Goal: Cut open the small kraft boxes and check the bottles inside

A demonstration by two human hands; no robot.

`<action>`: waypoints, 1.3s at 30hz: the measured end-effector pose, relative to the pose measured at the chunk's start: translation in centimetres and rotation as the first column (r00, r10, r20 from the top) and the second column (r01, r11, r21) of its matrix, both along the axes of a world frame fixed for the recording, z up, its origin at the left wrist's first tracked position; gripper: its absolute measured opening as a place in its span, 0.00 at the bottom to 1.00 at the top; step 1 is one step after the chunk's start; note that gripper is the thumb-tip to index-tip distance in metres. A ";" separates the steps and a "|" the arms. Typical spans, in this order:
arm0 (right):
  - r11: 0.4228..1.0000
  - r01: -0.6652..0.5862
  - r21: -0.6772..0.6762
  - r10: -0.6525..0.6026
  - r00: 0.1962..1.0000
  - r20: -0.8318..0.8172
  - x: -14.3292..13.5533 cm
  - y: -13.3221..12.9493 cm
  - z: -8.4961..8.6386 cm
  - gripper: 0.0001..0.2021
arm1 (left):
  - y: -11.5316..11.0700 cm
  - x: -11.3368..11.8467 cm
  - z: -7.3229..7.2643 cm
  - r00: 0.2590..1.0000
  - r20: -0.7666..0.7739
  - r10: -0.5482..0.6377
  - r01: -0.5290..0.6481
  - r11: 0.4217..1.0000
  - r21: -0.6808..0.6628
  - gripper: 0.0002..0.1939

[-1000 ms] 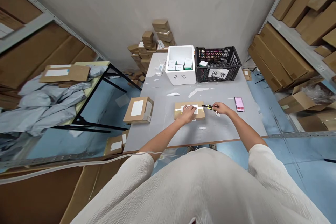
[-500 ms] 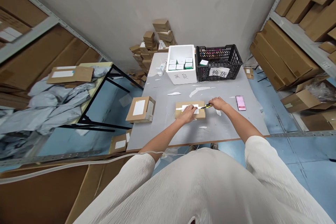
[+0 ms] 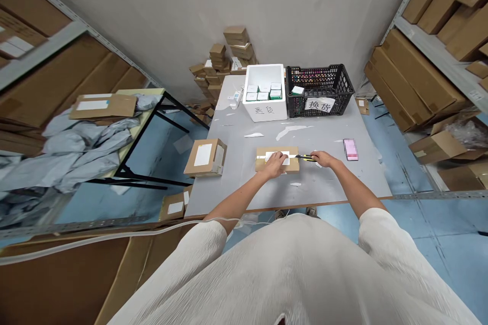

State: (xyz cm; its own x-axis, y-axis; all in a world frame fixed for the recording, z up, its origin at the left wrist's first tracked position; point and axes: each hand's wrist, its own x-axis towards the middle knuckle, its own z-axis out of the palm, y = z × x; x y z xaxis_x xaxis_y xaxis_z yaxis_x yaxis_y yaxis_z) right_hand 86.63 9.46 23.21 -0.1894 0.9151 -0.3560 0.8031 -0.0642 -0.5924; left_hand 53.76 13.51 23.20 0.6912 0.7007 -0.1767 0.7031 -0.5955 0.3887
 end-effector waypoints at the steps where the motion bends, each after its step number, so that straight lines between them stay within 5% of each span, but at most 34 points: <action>1: 1.000 0.010 0.011 -0.010 1.000 0.007 -0.2 -0.2 -0.1 0.18 | 0.0 0.0 0.0 1.000 -0.004 0.000 0.000 1.000 0.003 0.35; 14: 0.998 0.058 0.011 -0.057 0.998 -0.024 -1.3 -2.0 -0.2 0.18 | -0.4 0.2 0.4 0.998 -0.052 -0.016 0.018 0.999 0.032 0.36; 27: 0.989 0.076 -0.125 -0.091 0.988 -0.123 -1.1 -2.9 -0.4 0.16 | -0.3 0.4 -0.1 0.999 -0.045 -0.017 0.018 0.999 0.034 0.37; 39: 0.994 0.107 0.018 -0.106 0.993 -0.059 -2.2 -3.3 -0.5 0.16 | -0.7 0.7 0.3 0.995 -0.098 -0.017 0.023 0.998 0.062 0.39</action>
State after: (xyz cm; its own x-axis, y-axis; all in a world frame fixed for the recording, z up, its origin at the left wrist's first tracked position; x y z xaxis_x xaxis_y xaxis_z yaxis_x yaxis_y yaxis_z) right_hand 84.39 6.13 22.67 -0.1099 0.9385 -0.3274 0.7570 -0.1344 -0.6395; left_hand 54.50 12.86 23.53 0.6867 0.6990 -0.1999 0.7236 -0.6306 0.2807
